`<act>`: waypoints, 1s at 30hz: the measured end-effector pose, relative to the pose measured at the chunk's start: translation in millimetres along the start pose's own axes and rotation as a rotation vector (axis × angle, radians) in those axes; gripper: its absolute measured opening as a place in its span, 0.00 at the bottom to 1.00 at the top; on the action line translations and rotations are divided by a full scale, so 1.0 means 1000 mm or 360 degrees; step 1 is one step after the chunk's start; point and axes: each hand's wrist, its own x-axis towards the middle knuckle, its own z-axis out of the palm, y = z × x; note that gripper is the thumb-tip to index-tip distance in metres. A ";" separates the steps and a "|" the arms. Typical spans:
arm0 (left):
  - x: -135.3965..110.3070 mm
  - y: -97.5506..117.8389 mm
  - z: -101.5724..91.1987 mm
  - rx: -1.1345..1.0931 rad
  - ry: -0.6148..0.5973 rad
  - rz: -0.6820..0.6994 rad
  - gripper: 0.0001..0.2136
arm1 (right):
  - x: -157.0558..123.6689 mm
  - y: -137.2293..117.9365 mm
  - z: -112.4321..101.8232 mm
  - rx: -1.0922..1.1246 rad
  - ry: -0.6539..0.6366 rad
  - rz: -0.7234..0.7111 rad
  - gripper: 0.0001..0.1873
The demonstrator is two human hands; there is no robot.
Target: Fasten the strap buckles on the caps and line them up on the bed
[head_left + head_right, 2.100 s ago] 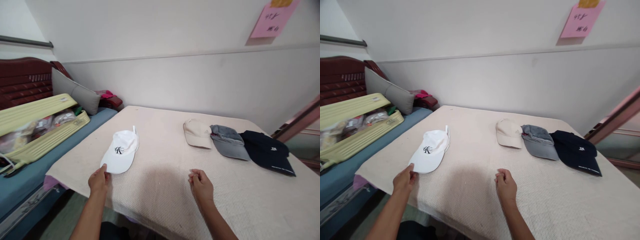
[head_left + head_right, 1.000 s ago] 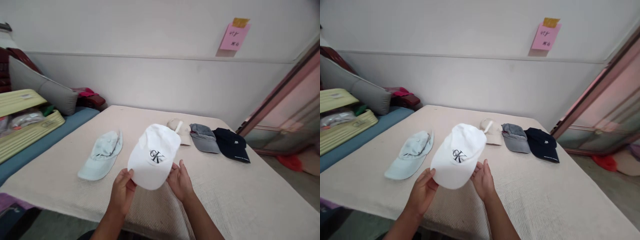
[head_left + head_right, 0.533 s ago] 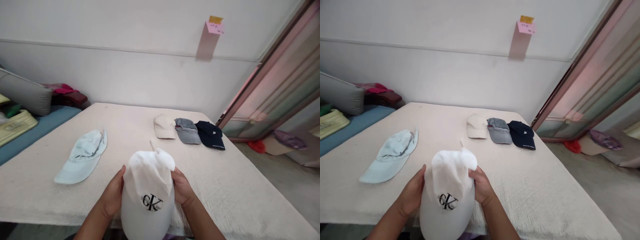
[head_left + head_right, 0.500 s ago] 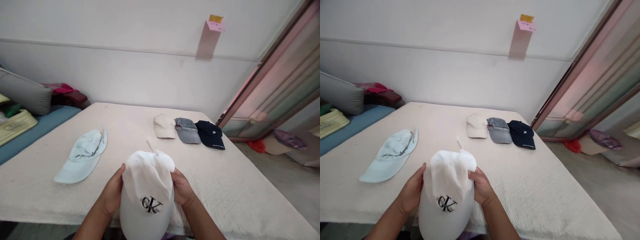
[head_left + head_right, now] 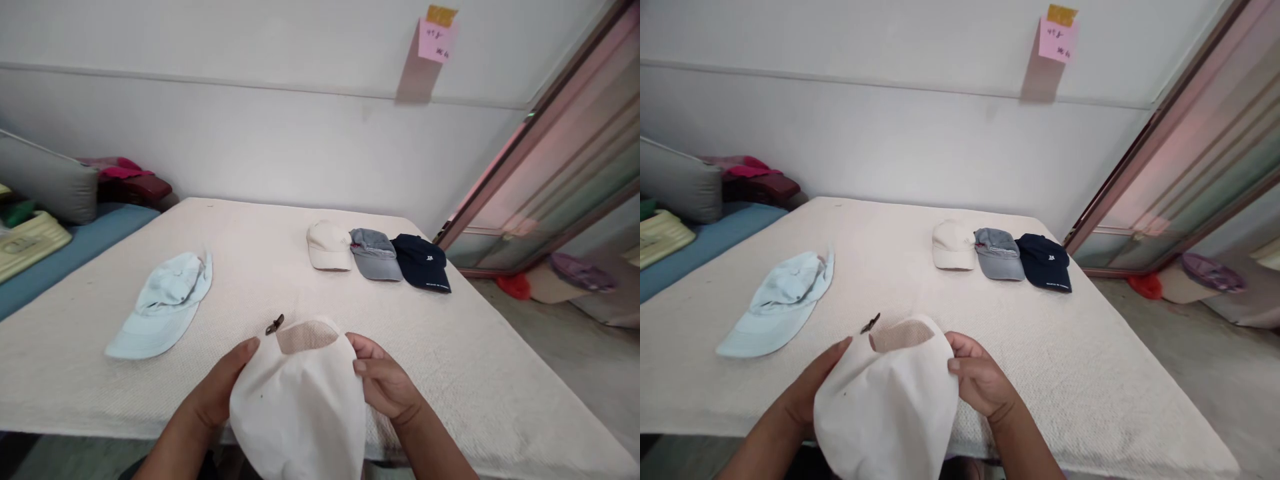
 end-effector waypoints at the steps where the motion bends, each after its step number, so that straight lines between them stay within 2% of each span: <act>1: 0.001 -0.001 0.001 0.0036 -0.0041 0.0017 0.11 | 0.000 -0.002 0.000 0.0004 0.0016 -0.0015 0.12; 4: 0.005 -0.003 0.000 0.0114 -0.0158 0.0048 0.07 | -0.001 -0.007 0.001 -0.0006 0.0033 -0.0053 0.12; 7: 0.010 -0.005 -0.001 0.0159 -0.0244 0.0020 0.07 | -0.003 -0.011 0.004 -0.0026 0.0070 -0.0149 0.09; 11: 0.012 -0.010 0.006 0.0130 -0.0147 0.0030 0.05 | -0.003 -0.016 0.007 -0.0083 0.0042 -0.0211 0.05; 14: 0.011 -0.012 0.015 0.0052 -0.0067 0.0086 0.09 | -0.004 -0.019 0.006 -0.0070 0.0036 -0.0250 0.07; 19: 0.012 -0.016 0.022 0.0061 -0.0148 0.0169 0.07 | -0.007 -0.027 0.006 -0.0074 0.0080 -0.0319 0.08; 22: 0.014 -0.022 0.022 0.0106 -0.0222 0.0074 0.08 | -0.004 -0.022 0.013 -0.0106 0.0094 -0.0232 0.08; 25: 0.016 -0.028 0.024 0.0180 -0.0314 0.0002 0.07 | 0.003 -0.008 0.026 -0.0202 0.0192 -0.0071 0.09; 30: 0.015 -0.030 0.031 0.0354 -0.0474 0.0005 0.08 | 0.010 0.012 0.040 -0.0327 0.0217 0.0087 0.14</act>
